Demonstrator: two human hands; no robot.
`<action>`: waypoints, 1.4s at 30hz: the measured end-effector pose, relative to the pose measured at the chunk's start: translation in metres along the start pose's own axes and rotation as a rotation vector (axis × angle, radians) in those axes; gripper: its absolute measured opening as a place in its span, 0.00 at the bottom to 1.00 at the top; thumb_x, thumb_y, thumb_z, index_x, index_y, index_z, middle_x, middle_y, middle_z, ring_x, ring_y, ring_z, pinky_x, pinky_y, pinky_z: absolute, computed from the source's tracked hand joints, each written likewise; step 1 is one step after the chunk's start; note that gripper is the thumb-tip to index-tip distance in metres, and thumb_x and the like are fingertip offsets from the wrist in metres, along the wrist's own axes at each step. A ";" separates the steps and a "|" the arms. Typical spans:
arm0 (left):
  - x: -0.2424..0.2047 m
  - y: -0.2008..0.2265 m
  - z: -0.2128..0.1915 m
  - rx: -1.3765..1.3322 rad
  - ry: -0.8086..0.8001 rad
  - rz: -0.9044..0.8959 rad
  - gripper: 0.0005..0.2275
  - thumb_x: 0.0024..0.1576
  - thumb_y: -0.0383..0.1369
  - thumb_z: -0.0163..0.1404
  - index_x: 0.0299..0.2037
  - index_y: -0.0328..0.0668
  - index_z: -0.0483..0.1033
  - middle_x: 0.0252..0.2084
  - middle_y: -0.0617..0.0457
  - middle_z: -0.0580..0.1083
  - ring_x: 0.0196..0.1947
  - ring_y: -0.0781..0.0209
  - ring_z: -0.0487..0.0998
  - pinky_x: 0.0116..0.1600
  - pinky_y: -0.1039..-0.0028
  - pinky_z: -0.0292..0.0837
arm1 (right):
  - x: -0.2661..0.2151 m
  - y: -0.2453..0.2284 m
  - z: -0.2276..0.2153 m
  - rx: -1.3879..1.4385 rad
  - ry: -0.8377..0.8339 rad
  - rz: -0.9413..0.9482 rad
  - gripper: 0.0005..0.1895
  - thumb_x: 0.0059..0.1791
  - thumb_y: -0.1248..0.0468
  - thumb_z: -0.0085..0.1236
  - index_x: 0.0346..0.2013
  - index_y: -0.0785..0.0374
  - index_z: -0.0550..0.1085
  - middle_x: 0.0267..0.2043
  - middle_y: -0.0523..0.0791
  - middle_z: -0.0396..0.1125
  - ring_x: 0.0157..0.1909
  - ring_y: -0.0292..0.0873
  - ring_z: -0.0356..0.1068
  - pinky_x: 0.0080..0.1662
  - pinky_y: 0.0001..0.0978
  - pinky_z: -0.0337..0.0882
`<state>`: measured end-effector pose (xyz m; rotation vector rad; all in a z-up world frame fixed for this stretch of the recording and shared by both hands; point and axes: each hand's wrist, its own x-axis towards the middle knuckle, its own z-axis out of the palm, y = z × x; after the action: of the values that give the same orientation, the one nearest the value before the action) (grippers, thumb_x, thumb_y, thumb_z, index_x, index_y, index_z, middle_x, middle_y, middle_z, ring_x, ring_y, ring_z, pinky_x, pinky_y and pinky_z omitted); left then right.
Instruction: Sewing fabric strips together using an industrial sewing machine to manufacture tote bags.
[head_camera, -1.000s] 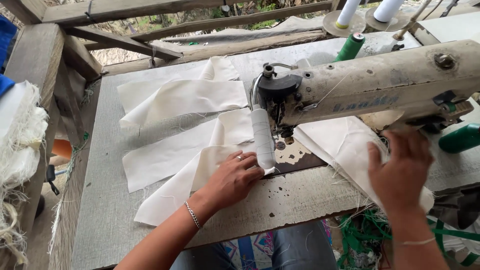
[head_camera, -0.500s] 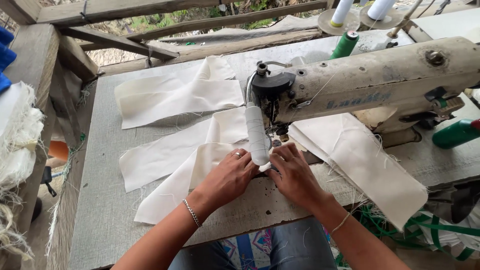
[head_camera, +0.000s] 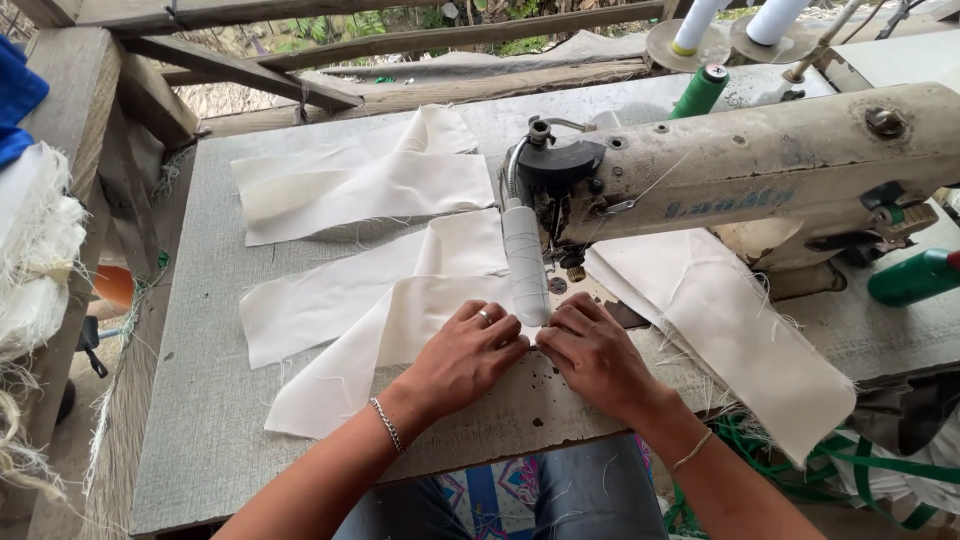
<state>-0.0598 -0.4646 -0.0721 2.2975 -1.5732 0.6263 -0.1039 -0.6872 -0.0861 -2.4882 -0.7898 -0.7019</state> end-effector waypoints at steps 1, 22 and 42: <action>-0.002 -0.001 0.005 0.001 0.002 -0.006 0.07 0.62 0.29 0.44 0.32 0.46 0.74 0.32 0.54 0.68 0.39 0.56 0.73 0.55 0.63 0.71 | 0.001 -0.002 -0.003 0.002 -0.004 -0.005 0.04 0.50 0.62 0.63 0.31 0.56 0.80 0.30 0.41 0.65 0.46 0.42 0.70 0.44 0.37 0.75; -0.003 -0.037 -0.006 -0.341 -0.101 -0.001 0.13 0.66 0.33 0.45 0.58 0.40 0.75 0.54 0.46 0.74 0.58 0.48 0.73 0.61 0.56 0.64 | 0.007 0.003 -0.024 -0.065 -0.296 0.035 0.19 0.50 0.50 0.61 0.40 0.63 0.81 0.54 0.50 0.69 0.60 0.57 0.59 0.47 0.70 0.66; 0.011 -0.070 0.003 -0.296 -0.132 0.031 0.10 0.65 0.35 0.49 0.53 0.44 0.74 0.50 0.50 0.71 0.50 0.54 0.74 0.58 0.60 0.65 | -0.103 0.128 -0.118 -0.661 0.316 0.247 0.26 0.58 0.58 0.67 0.57 0.81 0.73 0.60 0.65 0.64 0.61 0.69 0.64 0.63 0.62 0.64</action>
<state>0.0097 -0.4490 -0.0688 2.1328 -1.6371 0.2317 -0.1360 -0.8872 -0.0852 -2.8445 -0.1290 -1.3916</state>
